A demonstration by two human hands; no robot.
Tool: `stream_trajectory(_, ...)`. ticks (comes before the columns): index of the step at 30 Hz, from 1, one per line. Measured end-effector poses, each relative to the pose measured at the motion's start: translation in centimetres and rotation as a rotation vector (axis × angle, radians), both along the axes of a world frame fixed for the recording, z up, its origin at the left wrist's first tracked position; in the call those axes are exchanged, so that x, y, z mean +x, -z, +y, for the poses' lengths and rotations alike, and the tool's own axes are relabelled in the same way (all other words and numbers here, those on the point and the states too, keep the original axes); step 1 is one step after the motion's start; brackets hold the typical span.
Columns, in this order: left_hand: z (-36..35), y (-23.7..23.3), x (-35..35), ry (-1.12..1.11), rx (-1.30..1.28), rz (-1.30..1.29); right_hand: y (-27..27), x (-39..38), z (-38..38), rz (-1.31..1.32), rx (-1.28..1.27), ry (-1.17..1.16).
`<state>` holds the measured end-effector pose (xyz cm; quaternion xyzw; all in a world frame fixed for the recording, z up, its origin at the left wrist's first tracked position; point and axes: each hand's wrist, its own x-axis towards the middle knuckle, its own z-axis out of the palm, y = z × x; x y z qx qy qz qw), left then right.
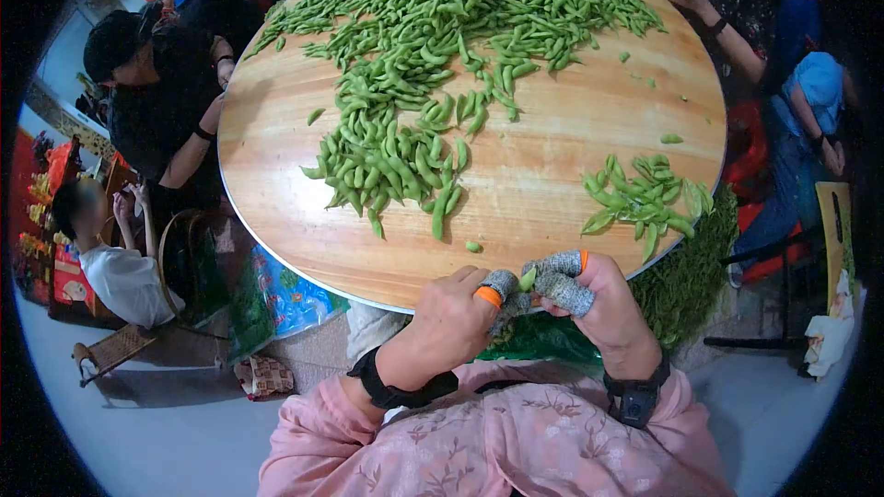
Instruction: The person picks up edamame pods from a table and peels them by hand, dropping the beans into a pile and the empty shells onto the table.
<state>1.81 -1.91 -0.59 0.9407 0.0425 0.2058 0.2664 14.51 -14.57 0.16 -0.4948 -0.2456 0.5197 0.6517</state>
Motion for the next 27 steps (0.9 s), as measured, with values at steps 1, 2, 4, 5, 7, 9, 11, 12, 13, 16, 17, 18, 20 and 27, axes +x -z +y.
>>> stream_trajectory(1,0.0,0.0,0.0,0.007,0.007,0.009,0.1,0.0,0.0,-0.016,-0.005,-0.006)
stream_trajectory(2,0.0,0.0,0.0,0.015,0.015,0.019,0.1,0.1,-0.1,-0.032,-0.010,-0.011)
stream_trajectory(4,-0.1,0.1,0.0,0.015,0.026,0.031,0.3,0.2,-0.1,-0.029,-0.009,-0.010)
stream_trajectory(5,-0.1,0.1,0.0,0.013,0.038,0.042,0.4,0.2,-0.1,-0.027,-0.008,-0.010)
stream_trajectory(7,-0.1,0.5,-0.1,0.007,0.047,0.033,0.5,0.1,-0.1,-0.018,-0.023,0.000)
stream_trajectory(9,-0.2,1.0,0.0,0.001,0.058,0.023,0.7,0.1,0.0,-0.010,-0.037,0.010)
stream_trajectory(11,-0.4,1.3,0.0,-0.018,-0.167,-0.054,1.5,0.0,0.3,0.101,0.055,-0.007)
stream_trajectory(12,-0.3,1.3,0.0,-0.024,-0.154,-0.062,1.7,-0.1,0.5,0.095,0.067,-0.014)
stream_trajectory(13,-0.3,1.2,-0.1,-0.014,-0.334,-0.031,2.0,-0.2,0.7,0.099,0.096,0.015)
stream_trajectory(16,-0.2,1.6,-0.4,-0.027,-0.786,0.026,3.0,-0.4,1.2,-0.004,0.151,0.037)
stream_trajectory(17,-0.2,1.8,-0.4,-0.040,-1.067,0.061,3.2,-0.3,1.3,-0.106,0.170,0.045)
stream_trajectory(18,-0.3,1.9,-0.3,-0.050,-1.220,0.065,3.0,-0.2,1.5,-0.155,0.155,0.036)
stream_trajectory(20,0.0,2.5,-0.2,-0.023,-1.007,0.036,2.4,-0.1,1.6,-0.212,0.118,0.027)
stream_trajectory(27,1.1,0.4,-0.3,0.110,-0.803,0.048,1.4,0.2,1.6,-0.348,0.102,-0.089)
